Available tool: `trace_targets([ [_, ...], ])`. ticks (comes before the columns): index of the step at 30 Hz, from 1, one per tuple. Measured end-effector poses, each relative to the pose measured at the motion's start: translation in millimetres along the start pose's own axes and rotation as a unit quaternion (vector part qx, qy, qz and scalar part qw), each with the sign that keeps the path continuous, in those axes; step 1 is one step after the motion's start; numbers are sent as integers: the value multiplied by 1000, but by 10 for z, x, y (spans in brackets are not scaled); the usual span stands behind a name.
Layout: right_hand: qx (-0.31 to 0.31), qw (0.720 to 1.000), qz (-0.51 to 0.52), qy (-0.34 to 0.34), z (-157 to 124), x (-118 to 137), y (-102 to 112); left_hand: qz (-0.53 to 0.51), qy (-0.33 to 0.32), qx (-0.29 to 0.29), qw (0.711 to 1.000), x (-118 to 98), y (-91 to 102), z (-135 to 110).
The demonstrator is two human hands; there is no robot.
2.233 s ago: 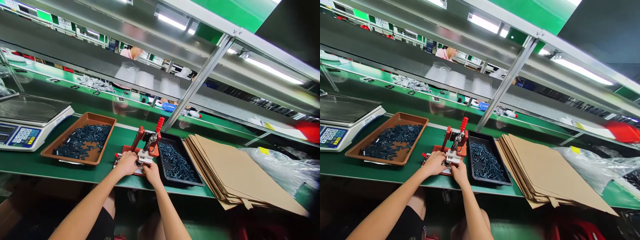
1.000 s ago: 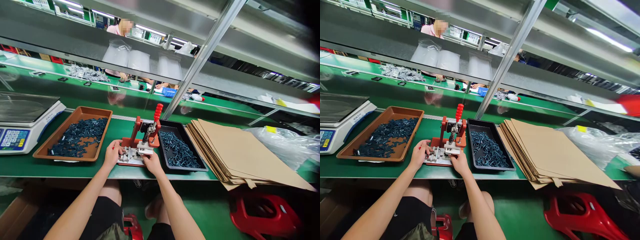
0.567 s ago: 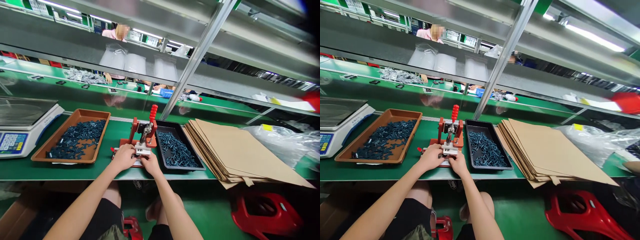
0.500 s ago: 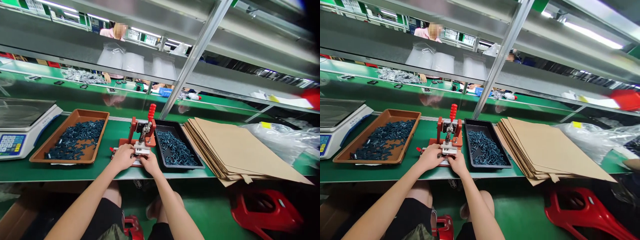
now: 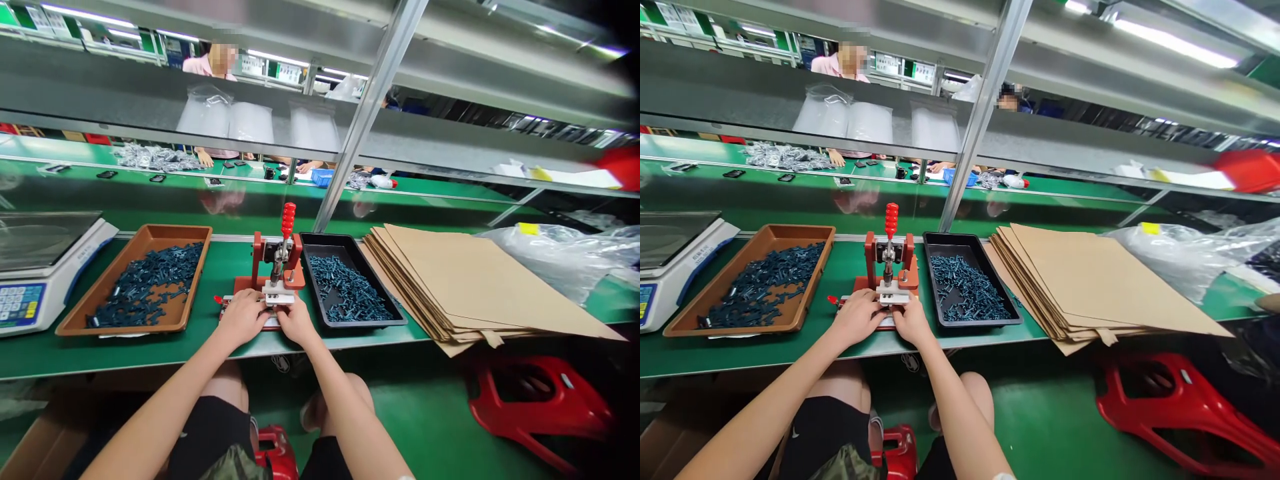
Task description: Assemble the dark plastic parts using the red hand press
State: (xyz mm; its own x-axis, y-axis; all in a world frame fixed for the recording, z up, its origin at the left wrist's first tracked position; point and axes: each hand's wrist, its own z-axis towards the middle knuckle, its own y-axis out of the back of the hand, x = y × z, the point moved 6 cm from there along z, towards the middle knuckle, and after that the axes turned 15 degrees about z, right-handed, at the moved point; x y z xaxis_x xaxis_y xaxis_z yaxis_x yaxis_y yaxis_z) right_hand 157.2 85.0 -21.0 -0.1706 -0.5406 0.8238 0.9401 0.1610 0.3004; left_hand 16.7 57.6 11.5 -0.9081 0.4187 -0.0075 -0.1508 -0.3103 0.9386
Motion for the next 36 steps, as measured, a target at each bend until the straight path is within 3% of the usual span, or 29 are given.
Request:
trace_targets([
  [3, -2, 1000, -5, 16, -2, 52, 5, -6, -7, -47, 999, -23, 53, -117],
  [5, 0, 1000, 4, 14, 3, 66, 6, -11, 14, -129, 992, 56, 154, -266],
  [8, 11, 1000, 6, 5, 16, 61, 1, -32, 156, -270, 950, 398, 310, -520],
  [10, 16, 1000, 0, 4, 22, 56, -3, -100, 266, -297, 912, 645, 291, -596],
  [12, 12, 1000, 4, 0, 23, 50, 1, -192, 308, -244, 899, 741, 153, -511],
  [13, 8, 1000, 11, -5, 23, 46, 6, -214, 300, -203, 907, 713, 77, -429],
  [16, -3, 999, 41, -31, 34, 20, 27, -136, 219, -109, 960, 468, -51, -213],
  [20, -22, 989, 70, -126, 80, -115, 79, -26, 152, -60, 986, 291, -89, -178],
  [23, -5, 981, 94, -168, 118, -193, 73, -59, 134, -30, 989, 353, -117, -209],
  [25, 16, 978, 125, -165, 141, -216, 50, -102, 154, -48, 982, 441, -69, -174],
  [28, 47, 971, 180, -148, 169, -253, 4, -154, 206, -152, 954, 503, 247, 30],
  [31, 42, 966, 207, -146, 182, -298, -5, -210, 189, -260, 923, 326, 817, 381],
  [34, 33, 959, 229, -162, 175, -311, -15, -292, 136, -295, 900, 47, 1358, 734],
  [36, 34, 957, 235, -168, 171, -293, -21, -321, 109, -294, 894, -130, 1580, 854],
])
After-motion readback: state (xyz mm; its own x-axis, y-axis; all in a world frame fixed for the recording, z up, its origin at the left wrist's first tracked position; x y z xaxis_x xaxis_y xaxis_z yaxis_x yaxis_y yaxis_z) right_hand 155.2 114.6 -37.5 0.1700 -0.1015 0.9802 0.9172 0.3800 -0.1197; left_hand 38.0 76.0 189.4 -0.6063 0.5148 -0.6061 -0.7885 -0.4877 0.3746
